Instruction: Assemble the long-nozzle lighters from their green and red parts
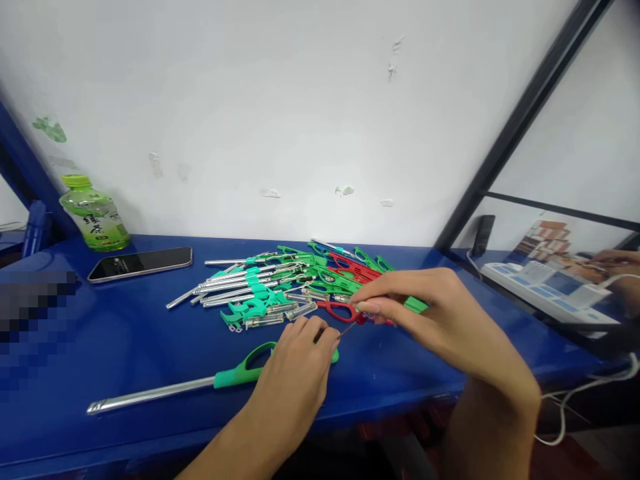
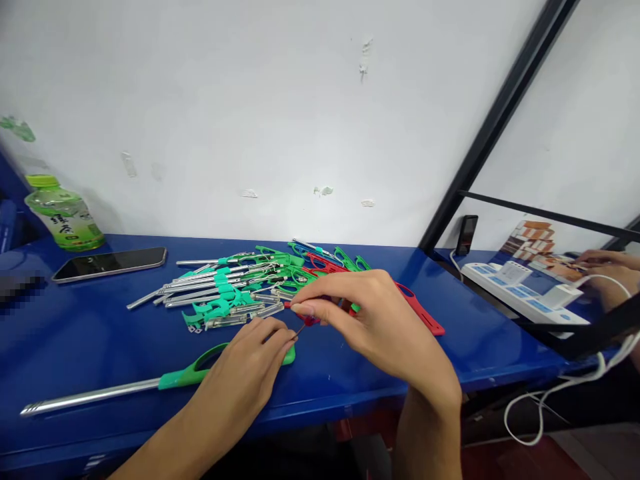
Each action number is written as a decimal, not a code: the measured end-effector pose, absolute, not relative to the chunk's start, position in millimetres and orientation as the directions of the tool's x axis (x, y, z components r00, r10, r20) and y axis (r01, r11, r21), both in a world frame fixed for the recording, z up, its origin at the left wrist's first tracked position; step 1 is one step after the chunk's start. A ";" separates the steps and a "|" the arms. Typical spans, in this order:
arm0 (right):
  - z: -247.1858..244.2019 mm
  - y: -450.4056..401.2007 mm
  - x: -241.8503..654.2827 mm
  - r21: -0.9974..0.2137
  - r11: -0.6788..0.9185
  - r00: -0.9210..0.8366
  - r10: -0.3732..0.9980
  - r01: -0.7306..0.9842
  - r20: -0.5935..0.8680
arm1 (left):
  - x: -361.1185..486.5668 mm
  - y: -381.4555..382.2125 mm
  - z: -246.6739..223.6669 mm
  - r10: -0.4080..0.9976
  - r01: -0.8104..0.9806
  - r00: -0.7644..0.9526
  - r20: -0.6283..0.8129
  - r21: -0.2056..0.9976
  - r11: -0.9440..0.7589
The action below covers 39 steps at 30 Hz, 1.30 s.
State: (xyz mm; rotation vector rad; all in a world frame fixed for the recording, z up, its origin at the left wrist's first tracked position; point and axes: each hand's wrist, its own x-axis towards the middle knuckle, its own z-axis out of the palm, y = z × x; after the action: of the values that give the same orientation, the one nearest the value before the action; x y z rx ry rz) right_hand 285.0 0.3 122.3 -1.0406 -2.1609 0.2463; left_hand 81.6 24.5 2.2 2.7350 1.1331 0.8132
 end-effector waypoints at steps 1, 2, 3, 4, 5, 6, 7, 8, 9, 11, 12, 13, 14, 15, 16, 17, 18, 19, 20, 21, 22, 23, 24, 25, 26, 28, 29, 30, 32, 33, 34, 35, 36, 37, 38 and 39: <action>122.2 0.8 285.3 -0.462 0.651 -0.410 0.749 0.602 0.520 | 81.9 24.1 2.7 0.678 0.641 0.583 0.447 0.260 -0.723; 121.7 1.9 285.5 -0.476 0.648 -0.409 0.754 0.595 0.514 | 82.0 23.7 3.1 0.681 0.643 0.578 0.450 0.262 -0.719; 121.2 3.5 285.7 -0.492 0.648 -0.417 0.757 0.581 0.503 | 82.0 23.3 3.6 0.684 0.645 0.573 0.452 0.266 -0.716; 120.6 5.4 286.1 -0.511 0.649 -0.434 0.759 0.564 0.485 | 81.9 23.0 4.0 0.687 0.647 0.568 0.453 0.269 -0.713; 120.1 7.2 286.5 -0.530 0.649 -0.452 0.761 0.546 0.466 | 81.7 22.8 4.4 0.690 0.649 0.564 0.455 0.272 -0.710; 119.8 8.9 287.0 -0.547 0.647 -0.465 0.762 0.531 0.451 | 81.5 22.6 4.7 0.691 0.651 0.560 0.456 0.274 -0.708; 119.7 10.2 287.4 -0.559 0.644 -0.469 0.765 0.522 0.442 | 81.3 22.5 4.9 0.693 0.651 0.559 0.456 0.276 -0.707; 119.6 11.1 287.7 -0.567 0.640 -0.469 0.767 0.518 0.437 | 81.1 22.6 4.9 0.694 0.652 0.557 0.456 0.278 -0.705; 119.7 11.5 287.7 -0.570 0.638 -0.468 0.769 0.519 0.435 | 81.1 22.8 4.7 0.695 0.652 0.556 0.456 0.280 -0.704; 119.5 11.2 286.6 -0.559 0.633 -0.459 0.774 0.535 0.436 | 81.2 23.9 4.1 0.696 0.651 0.559 0.450 0.282 -0.705; 119.3 10.6 285.5 -0.550 0.627 -0.449 0.779 0.551 0.438 | 81.3 24.6 3.7 0.695 0.649 0.565 0.445 0.281 -0.707; 119.0 9.8 284.1 -0.537 0.616 -0.430 0.787 0.576 0.443 | 81.3 25.4 3.3 0.694 0.647 0.570 0.440 0.279 -0.709; 118.8 8.9 282.8 -0.520 0.601 -0.404 0.797 0.608 0.449 | 81.4 26.1 3.0 0.692 0.646 0.576 0.435 0.277 -0.711; 118.6 8.0 281.8 -0.501 0.583 -0.379 0.806 0.640 0.455 | 81.3 26.8 2.9 0.691 0.645 0.579 0.432 0.275 -0.713; 118.6 6.9 281.1 -0.485 0.569 -0.361 0.812 0.664 0.460 | 81.3 27.3 3.0 0.692 0.646 0.580 0.430 0.275 -0.712; 118.9 5.9 281.1 -0.473 0.566 -0.355 0.812 0.675 0.463 | 81.2 27.6 3.2 0.694 0.647 0.578 0.430 0.276 -0.710; 119.4 5.0 281.7 -0.468 0.575 -0.364 0.806 0.672 0.467 | 81.0 27.6 3.7 0.695 0.648 0.576 0.430 0.278 -0.709; 120.0 4.1 282.9 -0.469 0.598 -0.386 0.792 0.651 0.474 | 80.9 27.3 4.2 0.696 0.647 0.574 0.431 0.281 -0.708; 120.6 3.6 284.4 -0.475 0.628 -0.412 0.771 0.616 0.485 | 80.7 26.7 4.9 0.696 0.645 0.574 0.432 0.284 -0.709; 121.2 3.4 286.1 -0.484 0.658 -0.438 0.749 0.576 0.497 | 80.5 25.9 5.6 0.696 0.643 0.574 0.432 0.287 -0.709; 121.5 3.7 287.4 -0.495 0.682 -0.458 0.729 0.538 0.508 | 80.4 24.9 6.2 0.697 0.643 0.572 0.433 0.291 -0.709; 121.5 4.4 288.3 -0.508 0.695 -0.468 0.718 0.509 0.514 | 80.4 23.8 6.7 0.698 0.643 0.570 0.433 0.294 -0.707; 121.1 5.6 288.5 -0.521 0.698 -0.467 0.716 0.491 0.519 | 80.4 22.7 7.0 0.702 0.646 0.566 0.433 0.296 -0.704; 120.4 7.1 287.8 -0.535 0.690 -0.454 0.724 0.489 0.519 | 80.5 21.8 7.1 0.706 0.650 0.561 0.432 0.298 -0.699; 119.4 8.7 286.3 -0.546 0.674 -0.430 0.739 0.498 0.519 | 80.7 21.2 7.1 0.709 0.654 0.558 0.431 0.298 -0.696; 116.7 11.9 281.7 -0.561 0.629 -0.364 0.774 0.538 0.518 | 81.3 21.1 6.2 0.711 0.658 0.560 0.425 0.295 -0.693; 115.4 13.1 279.1 -0.564 0.606 -0.332 0.789 0.562 0.517 | 81.6 21.7 5.5 0.711 0.658 0.563 0.420 0.292 -0.694; 114.2 13.8 276.6 -0.563 0.585 -0.307 0.801 0.584 0.513 | 81.8 22.5 4.7 0.711 0.658 0.568 0.414 0.289 -0.695; 112.9 13.9 273.5 -0.541 0.563 -0.277 0.807 0.625 0.521 | 82.1 24.4 3.1 0.709 0.657 0.581 0.399 0.284 -0.698; 113.0 13.3 273.0 -0.520 0.570 -0.278 0.798 0.636 0.535 | 82.1 25.1 2.6 0.709 0.657 0.587 0.390 0.282 -0.699; 113.5 12.4 273.5 -0.499 0.587 -0.291 0.783 0.637 0.550 | 82.2 25.4 2.5 0.711 0.658 0.591 0.382 0.281 -0.698; 114.3 11.4 274.7 -0.482 0.611 -0.312 0.765 0.628 0.564 | 82.3 25.2 2.7 0.714 0.662 0.592 0.375 0.280 -0.696; 115.3 10.6 276.5 -0.475 0.641 -0.347 0.746 0.602 0.568 | 82.4 24.4 3.4 0.718 0.665 0.591 0.367 0.281 -0.692; 116.1 10.2 278.8 -0.480 0.663 -0.381 0.736 0.575 0.560 | 82.6 23.0 4.4 0.724 0.672 0.588 0.361 0.281 -0.685; 116.7 10.5 281.3 -0.490 0.681 -0.413 0.726 0.545 0.549 | 82.9 21.3 5.8 0.730 0.678 0.585 0.353 0.281 -0.679; 116.6 11.7 283.7 -0.501 0.691 -0.441 0.721 0.521 0.535 | 83.3 19.5 7.5 0.732 0.680 0.588 0.344 0.280 -0.677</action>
State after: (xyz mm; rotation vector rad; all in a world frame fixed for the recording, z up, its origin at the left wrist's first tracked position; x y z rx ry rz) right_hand 283.7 11.7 116.6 -0.9464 -2.1432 0.3380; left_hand 83.3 19.5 7.5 2.6927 1.2032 0.6653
